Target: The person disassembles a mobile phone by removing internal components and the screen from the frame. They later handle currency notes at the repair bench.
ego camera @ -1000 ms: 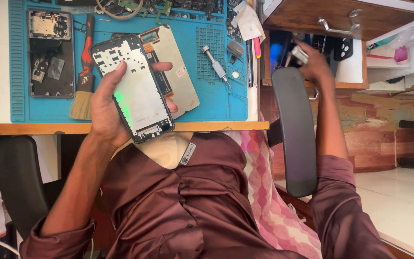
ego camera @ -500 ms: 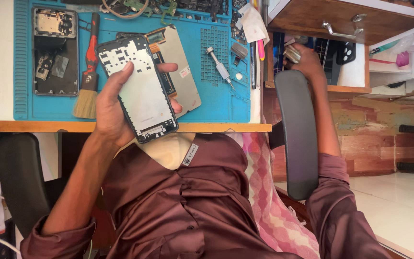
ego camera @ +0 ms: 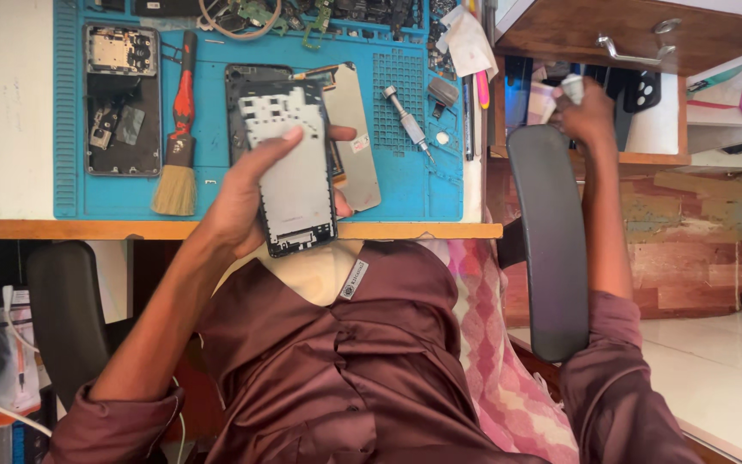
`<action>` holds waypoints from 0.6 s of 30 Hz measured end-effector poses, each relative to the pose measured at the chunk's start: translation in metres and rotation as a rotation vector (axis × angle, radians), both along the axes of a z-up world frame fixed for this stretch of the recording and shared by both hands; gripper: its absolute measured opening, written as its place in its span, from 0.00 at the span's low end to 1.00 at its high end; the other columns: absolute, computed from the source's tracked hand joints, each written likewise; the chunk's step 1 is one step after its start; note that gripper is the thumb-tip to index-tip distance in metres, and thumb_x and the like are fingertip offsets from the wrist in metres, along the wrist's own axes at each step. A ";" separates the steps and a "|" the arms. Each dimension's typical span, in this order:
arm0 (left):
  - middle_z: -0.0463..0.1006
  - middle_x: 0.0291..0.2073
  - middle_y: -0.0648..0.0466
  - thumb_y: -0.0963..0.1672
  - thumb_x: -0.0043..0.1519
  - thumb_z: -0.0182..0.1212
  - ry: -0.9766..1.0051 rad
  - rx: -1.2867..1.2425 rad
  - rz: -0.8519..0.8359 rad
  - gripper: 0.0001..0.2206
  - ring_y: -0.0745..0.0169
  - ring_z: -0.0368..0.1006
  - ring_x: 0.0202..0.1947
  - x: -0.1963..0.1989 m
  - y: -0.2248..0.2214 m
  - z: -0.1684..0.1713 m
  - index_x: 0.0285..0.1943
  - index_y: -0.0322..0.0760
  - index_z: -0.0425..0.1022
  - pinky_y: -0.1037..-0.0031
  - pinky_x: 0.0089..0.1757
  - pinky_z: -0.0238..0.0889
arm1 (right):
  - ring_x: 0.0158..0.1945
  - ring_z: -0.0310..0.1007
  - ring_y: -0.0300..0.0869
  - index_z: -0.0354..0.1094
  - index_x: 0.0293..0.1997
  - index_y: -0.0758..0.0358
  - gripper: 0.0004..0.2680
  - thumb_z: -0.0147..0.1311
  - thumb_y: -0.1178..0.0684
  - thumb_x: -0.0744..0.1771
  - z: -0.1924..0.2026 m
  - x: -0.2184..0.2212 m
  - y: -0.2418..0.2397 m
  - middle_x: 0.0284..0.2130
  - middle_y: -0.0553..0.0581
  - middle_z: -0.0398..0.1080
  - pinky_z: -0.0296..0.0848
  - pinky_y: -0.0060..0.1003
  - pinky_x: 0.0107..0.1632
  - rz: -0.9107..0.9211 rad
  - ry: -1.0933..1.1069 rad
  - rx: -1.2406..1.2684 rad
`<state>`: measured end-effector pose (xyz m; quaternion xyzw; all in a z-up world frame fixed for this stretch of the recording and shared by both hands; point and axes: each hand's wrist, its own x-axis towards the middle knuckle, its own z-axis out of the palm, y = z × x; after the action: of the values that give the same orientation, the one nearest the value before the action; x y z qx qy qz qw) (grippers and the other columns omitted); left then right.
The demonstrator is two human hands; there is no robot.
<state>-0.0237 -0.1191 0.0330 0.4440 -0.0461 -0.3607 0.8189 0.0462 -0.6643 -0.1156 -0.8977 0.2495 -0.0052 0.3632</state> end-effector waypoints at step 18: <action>0.85 0.39 0.43 0.46 0.62 0.70 -0.803 0.823 0.543 0.14 0.55 0.85 0.37 0.023 -0.047 -0.028 0.46 0.27 0.80 0.65 0.42 0.75 | 0.41 0.79 0.40 0.65 0.53 0.64 0.06 0.58 0.55 0.76 0.177 -0.079 0.093 0.41 0.54 0.73 0.81 0.38 0.37 0.267 -0.485 0.606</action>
<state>-0.0011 -0.1662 0.0051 0.8189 -0.0929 0.0662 0.5624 -0.0329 -0.5717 0.0617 -0.7475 0.0282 -0.0956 0.6568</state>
